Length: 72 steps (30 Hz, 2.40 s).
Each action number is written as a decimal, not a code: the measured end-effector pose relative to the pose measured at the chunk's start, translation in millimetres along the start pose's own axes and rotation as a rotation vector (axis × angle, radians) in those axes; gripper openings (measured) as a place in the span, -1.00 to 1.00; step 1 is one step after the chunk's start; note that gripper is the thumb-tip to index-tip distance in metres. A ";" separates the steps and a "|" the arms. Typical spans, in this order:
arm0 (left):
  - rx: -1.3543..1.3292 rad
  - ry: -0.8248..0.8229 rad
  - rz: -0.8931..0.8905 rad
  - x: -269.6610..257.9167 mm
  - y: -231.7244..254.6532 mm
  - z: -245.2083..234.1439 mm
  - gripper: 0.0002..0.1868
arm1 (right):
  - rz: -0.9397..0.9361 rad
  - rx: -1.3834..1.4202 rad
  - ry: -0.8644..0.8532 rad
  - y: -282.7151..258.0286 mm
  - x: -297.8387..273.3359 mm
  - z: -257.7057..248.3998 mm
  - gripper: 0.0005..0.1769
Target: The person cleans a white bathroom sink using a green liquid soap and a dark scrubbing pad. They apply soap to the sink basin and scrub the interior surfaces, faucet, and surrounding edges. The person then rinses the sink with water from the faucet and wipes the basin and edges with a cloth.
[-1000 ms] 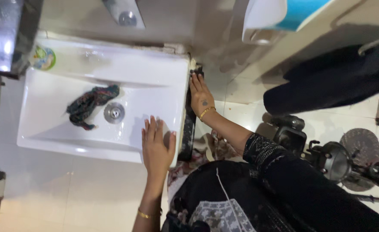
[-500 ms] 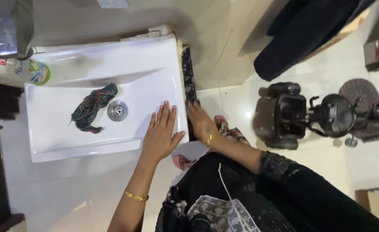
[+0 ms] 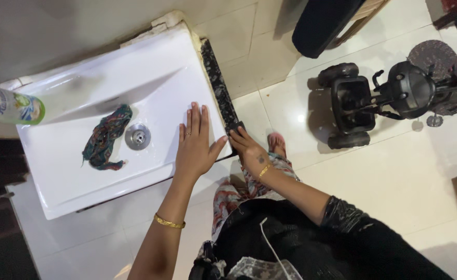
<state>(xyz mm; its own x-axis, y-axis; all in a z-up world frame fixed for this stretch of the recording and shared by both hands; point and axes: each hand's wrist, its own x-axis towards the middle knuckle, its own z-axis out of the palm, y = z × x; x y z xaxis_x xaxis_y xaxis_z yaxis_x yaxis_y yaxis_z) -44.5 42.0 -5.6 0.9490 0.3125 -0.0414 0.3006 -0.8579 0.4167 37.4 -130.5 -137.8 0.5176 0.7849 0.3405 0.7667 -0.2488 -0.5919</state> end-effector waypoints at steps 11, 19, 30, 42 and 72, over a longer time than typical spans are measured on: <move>-0.055 0.276 -0.394 65.2 23.4 36.7 0.04 | 0.038 -0.025 0.050 80.6 198.2 41.8 -0.48; -0.115 0.295 -0.474 85.9 16.4 31.3 0.08 | -0.200 -0.255 0.047 77.8 142.7 34.5 -0.39; -0.150 0.317 -0.470 86.8 14.4 31.0 0.13 | -0.202 -0.498 -0.049 91.0 226.5 38.7 -0.48; -0.187 0.361 -0.393 90.4 1.6 29.4 0.18 | -0.216 -0.122 -0.113 28.3 74.2 -18.9 -0.50; -0.213 0.339 -0.406 92.6 -3.4 25.7 0.25 | -0.130 -0.077 0.026 57.6 134.6 17.9 -0.57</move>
<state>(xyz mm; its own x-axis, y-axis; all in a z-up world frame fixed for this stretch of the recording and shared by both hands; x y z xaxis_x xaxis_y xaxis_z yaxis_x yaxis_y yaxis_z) 44.7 63.3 -34.2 0.6671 0.7438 0.0423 0.5762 -0.5510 0.6036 144.4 -29.0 -139.1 0.4209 0.7984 0.4306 0.8543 -0.1893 -0.4841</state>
